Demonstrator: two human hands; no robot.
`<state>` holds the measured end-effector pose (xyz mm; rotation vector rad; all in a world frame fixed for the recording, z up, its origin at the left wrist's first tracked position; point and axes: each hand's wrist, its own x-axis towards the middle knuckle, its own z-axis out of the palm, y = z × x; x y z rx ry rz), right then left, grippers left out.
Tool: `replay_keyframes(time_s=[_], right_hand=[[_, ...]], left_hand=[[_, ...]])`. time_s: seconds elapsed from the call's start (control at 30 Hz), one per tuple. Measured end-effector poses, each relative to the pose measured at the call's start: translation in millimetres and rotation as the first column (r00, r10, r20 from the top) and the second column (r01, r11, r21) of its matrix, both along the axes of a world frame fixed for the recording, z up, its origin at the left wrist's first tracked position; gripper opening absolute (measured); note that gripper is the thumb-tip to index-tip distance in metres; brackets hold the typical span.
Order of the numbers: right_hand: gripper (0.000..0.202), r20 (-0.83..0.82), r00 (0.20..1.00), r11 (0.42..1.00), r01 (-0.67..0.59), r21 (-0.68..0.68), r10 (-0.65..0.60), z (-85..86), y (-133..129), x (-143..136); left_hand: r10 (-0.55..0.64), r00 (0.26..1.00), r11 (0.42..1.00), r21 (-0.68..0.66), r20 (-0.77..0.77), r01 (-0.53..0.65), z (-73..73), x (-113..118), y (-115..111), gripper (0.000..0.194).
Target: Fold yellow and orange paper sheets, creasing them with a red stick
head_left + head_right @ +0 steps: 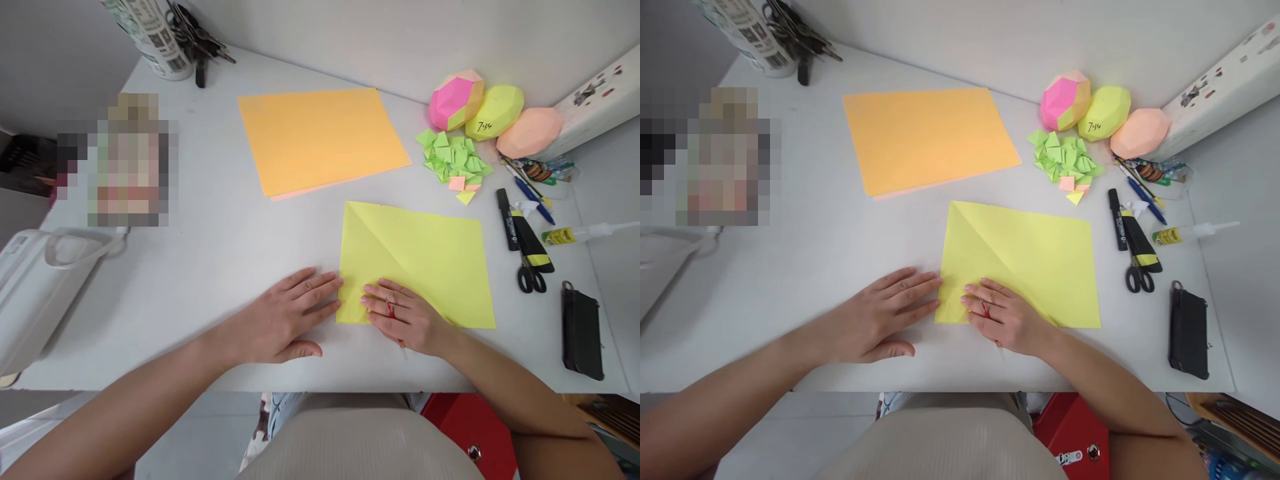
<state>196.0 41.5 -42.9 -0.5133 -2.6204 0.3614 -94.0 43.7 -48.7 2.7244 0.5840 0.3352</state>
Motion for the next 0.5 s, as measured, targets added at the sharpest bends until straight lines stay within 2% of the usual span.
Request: replay_keyframes(time_s=[0.5], right_hand=[[0.014,0.003,1.000,1.000,0.002,0.001,-0.002,-0.6,-0.1,0.2]], left_hand=[[-0.001,1.000,1.000,-0.020,-0.003,0.001,0.0,1.1,-3.1,0.060]])
